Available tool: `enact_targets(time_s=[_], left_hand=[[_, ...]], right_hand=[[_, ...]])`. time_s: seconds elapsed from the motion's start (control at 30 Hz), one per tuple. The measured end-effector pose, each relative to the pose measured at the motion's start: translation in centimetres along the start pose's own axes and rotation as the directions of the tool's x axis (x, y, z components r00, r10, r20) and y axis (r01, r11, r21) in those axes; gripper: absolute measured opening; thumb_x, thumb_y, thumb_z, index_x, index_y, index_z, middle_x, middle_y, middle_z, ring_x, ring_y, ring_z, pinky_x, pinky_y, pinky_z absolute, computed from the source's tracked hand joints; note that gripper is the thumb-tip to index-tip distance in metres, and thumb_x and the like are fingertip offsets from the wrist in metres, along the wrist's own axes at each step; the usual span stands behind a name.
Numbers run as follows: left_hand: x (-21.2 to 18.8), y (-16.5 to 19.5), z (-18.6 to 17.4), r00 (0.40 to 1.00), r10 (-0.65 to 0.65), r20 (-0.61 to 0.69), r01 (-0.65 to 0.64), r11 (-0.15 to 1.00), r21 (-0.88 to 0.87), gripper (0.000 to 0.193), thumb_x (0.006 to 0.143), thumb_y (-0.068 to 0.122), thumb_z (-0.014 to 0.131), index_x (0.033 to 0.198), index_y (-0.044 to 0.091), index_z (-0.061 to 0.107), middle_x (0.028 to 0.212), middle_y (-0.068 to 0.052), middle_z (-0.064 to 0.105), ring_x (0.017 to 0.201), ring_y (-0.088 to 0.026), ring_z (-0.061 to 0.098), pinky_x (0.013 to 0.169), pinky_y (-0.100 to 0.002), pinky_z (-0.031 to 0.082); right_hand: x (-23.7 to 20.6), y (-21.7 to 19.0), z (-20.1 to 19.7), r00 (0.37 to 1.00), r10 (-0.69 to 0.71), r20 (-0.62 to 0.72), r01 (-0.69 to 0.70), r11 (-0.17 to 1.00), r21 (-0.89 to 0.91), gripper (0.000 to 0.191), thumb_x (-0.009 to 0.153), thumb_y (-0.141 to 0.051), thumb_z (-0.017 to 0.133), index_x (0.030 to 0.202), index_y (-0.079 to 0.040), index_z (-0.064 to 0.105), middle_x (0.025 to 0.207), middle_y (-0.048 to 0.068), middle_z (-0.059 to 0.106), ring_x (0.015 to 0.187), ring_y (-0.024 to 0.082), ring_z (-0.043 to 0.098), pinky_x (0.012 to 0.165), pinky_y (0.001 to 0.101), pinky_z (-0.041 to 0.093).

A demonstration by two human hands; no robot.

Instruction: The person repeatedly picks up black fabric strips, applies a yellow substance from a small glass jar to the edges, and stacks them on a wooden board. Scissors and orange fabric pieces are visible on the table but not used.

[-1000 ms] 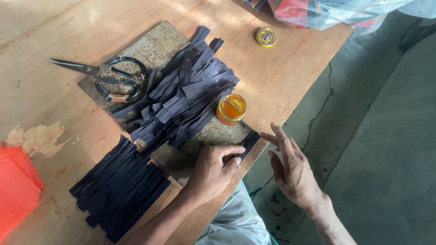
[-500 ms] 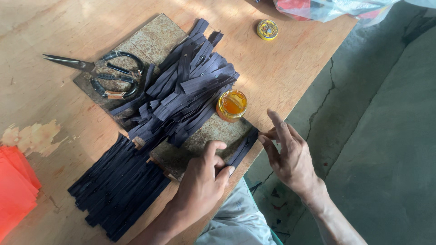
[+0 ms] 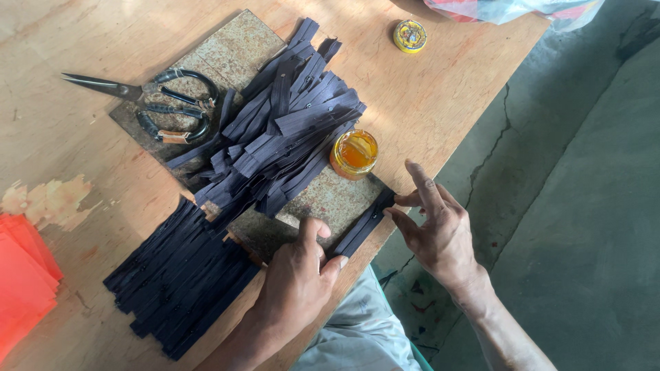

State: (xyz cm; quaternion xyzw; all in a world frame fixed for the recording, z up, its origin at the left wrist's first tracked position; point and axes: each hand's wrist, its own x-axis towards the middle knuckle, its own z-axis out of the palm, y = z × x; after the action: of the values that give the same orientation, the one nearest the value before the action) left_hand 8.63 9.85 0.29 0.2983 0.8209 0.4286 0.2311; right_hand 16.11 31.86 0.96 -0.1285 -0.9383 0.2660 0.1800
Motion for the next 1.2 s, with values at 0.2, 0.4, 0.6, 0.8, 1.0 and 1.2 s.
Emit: enact_targets(time_s=[0.2,0.4,0.6,0.8,1.0,1.2], left_hand=[[0.2,0.2,-0.1,0.999,-0.035,0.041,0.033,0.999,0.037,0.039,0.09,0.015,0.073,0.11,0.005,0.042,0.056,-0.013,0.063,0.052,-0.032,0.07,0.052,-0.045,0.054],[0.3,0.8,-0.2,0.993,-0.1,0.064,0.092,0.99,0.109,0.039,0.091,0.018,0.072,0.112,0.005,0.042,0.062,-0.02,0.069,0.063,-0.036,0.074,0.056,-0.046,0.057],[0.4,1.3,-0.2,0.99,-0.115,0.077,0.097,0.972,0.212,0.037,0.092,0.021,0.071,0.113,0.008,0.043,0.066,-0.02,0.071,0.062,-0.036,0.076,0.056,-0.045,0.061],[0.4,1.5,-0.2,0.98,-0.16,0.116,0.116,0.941,0.317,0.033,0.094,0.022,0.069,0.114,0.01,0.045,0.076,-0.019,0.073,0.067,-0.032,0.077,0.055,-0.041,0.062],[-0.4,0.9,-1.1,0.995,0.097,-0.003,-0.092,0.951,0.295,0.05,0.081,0.02,0.08,0.116,0.004,0.048,0.103,-0.021,0.066,0.083,-0.033,0.074,0.069,-0.042,0.061],[0.8,0.2,-1.1,0.981,0.016,0.194,-0.061,0.972,0.229,0.038,0.092,0.021,0.072,0.119,0.002,0.053,0.109,-0.012,0.057,0.081,-0.023,0.068,0.07,-0.035,0.06]], right_hand=[[-0.1,0.2,0.3,1.0,-0.005,0.004,0.005,1.0,-0.014,0.084,0.077,-0.018,0.087,0.149,-0.005,0.045,0.099,0.008,0.078,0.083,0.023,0.072,0.071,0.0356,0.06],[-0.1,0.3,0.3,1.0,-0.01,0.01,0.011,1.0,-0.029,0.084,0.078,-0.018,0.087,0.149,-0.005,0.045,0.1,0.008,0.079,0.084,0.023,0.072,0.072,0.0359,0.06],[-0.4,0.4,0.3,0.998,-0.058,-0.009,0.058,0.998,-0.008,0.079,0.081,-0.015,0.084,0.149,-0.003,0.045,0.098,0.01,0.078,0.084,0.024,0.072,0.072,0.0368,0.06],[-0.7,0.7,0.2,0.998,-0.05,-0.033,0.052,0.997,0.053,0.071,0.088,-0.006,0.077,0.15,0.001,0.045,0.101,0.015,0.076,0.091,0.025,0.077,0.078,0.0354,0.063],[1.2,-1.0,-2.3,0.999,0.038,0.017,-0.04,0.987,0.154,0.074,0.088,-0.009,0.076,0.152,0.0,0.041,0.118,0.016,0.073,0.094,0.025,0.075,0.074,0.0326,0.065],[4.6,-5.4,-7.5,0.955,-0.227,0.192,0.254,0.958,-0.13,0.07,0.072,-0.022,0.086,0.137,-0.012,0.063,0.147,0.016,0.05,0.127,0.034,0.05,0.105,0.046,0.047]])
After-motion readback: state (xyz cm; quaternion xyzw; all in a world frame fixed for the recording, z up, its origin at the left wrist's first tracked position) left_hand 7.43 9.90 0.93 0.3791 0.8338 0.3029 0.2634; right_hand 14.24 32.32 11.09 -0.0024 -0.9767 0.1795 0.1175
